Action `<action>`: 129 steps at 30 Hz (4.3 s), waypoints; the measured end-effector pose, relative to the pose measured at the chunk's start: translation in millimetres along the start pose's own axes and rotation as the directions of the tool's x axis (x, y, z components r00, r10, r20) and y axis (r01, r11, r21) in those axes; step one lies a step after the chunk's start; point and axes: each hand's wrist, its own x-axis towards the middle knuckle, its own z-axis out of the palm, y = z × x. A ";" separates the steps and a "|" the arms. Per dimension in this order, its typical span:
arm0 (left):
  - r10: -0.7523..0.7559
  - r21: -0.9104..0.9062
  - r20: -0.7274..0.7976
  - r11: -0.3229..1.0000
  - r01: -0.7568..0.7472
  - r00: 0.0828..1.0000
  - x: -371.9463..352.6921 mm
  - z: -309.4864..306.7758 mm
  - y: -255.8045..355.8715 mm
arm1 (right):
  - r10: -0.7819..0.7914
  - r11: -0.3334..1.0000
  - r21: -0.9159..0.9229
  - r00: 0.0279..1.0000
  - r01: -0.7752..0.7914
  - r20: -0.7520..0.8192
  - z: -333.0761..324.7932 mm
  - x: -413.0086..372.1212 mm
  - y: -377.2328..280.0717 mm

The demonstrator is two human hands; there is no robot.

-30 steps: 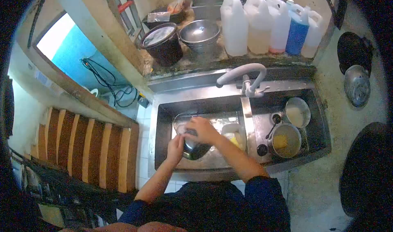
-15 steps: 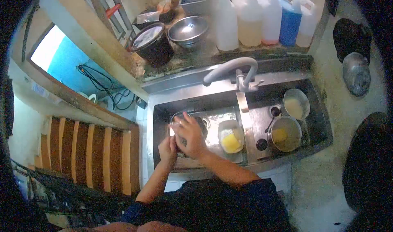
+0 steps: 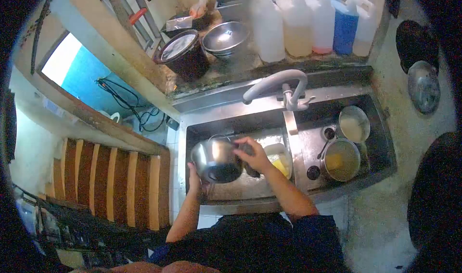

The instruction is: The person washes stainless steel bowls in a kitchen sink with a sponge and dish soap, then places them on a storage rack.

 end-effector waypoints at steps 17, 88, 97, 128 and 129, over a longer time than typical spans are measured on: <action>-0.245 -0.104 0.336 0.950 0.294 0.910 9.7 -47.0 -44.4 | 0.455 0.887 0.167 0.877 -0.431 -0.151 46.4 34.9 52.8; -0.344 0.192 0.440 0.938 0.287 0.829 96.6 132.8 -53.0 | -0.405 0.009 -0.817 0.749 0.577 0.524 -93.6 -95.9 5.3; 0.449 0.518 0.358 0.634 -0.574 0.819 46.0 132.7 -68.7 | -0.207 0.692 -0.709 0.978 0.136 -0.014 -93.8 17.8 13.9; 0.626 0.807 0.446 0.027 -0.590 0.639 45.5 -46.7 49.4 | -0.041 0.328 -0.856 0.912 0.399 0.409 64.0 68.1 -46.2; 0.681 0.794 0.400 0.077 -0.603 0.613 44.9 -60.5 56.9 | -0.045 0.219 -0.894 0.919 0.391 0.392 72.7 100.1 -55.1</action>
